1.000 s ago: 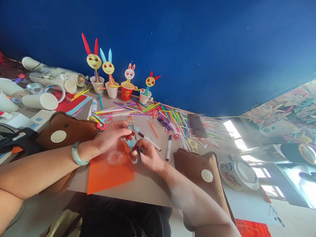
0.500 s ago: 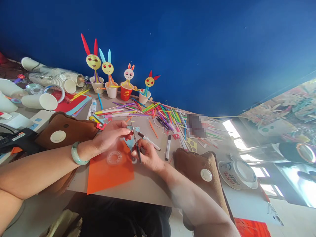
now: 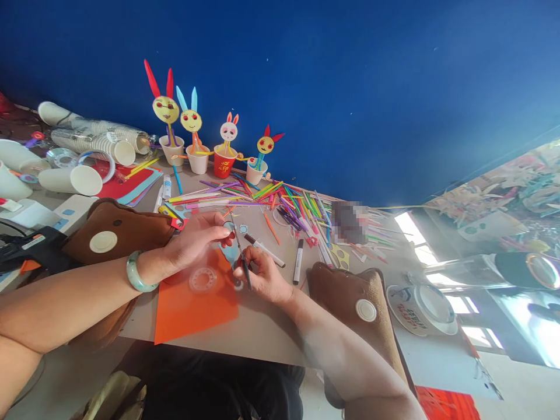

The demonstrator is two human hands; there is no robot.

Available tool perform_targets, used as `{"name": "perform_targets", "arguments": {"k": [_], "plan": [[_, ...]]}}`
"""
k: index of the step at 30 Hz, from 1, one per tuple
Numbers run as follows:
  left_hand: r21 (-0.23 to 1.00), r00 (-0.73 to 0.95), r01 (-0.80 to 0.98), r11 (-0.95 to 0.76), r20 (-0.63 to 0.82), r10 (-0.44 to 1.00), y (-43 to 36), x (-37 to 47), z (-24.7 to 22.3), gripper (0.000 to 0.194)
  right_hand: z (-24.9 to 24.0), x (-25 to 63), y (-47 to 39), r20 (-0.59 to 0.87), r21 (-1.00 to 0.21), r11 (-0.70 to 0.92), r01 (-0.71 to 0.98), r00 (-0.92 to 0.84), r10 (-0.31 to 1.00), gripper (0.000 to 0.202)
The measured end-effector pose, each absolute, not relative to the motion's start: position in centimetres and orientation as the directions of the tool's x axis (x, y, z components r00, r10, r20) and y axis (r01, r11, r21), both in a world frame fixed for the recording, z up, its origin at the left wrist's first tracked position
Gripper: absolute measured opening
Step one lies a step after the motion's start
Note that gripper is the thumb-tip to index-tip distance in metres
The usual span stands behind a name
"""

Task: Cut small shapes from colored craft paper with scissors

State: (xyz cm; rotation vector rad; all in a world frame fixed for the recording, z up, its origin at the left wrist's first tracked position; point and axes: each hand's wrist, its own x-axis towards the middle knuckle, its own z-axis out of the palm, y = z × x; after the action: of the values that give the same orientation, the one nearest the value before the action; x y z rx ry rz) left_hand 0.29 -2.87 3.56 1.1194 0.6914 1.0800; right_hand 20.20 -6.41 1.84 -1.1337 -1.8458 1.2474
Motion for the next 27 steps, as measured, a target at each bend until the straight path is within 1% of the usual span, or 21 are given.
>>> {"name": "perform_targets", "arguments": {"k": [8,17,23,27], "plan": [[0.940,0.344,-0.339,0.036,0.088,0.935,-2.84,0.25,3.56,0.021,1.95,20.08,-6.46,0.025,-0.938,0.170,0.301,-0.432,0.902,0.057],[0.940,0.315,-0.340,0.004,0.110,0.943,-2.61,0.25,3.28,0.019,2.05,19.97,-6.51,0.027,-0.957,0.158,0.244,-0.469,0.883,0.054],[0.940,0.308,-0.340,-0.008,0.119,0.944,-2.54,0.24,3.29,0.018,1.90,20.04,-6.42,0.045,-0.950,0.180,0.254,-0.460,0.887,0.054],[0.944,0.300,-0.328,-0.025,0.129,0.945,-2.57,0.24,3.31,0.017,1.85,20.04,-6.43,0.036,-0.957,0.165,0.240,-0.465,0.884,0.054]]}}
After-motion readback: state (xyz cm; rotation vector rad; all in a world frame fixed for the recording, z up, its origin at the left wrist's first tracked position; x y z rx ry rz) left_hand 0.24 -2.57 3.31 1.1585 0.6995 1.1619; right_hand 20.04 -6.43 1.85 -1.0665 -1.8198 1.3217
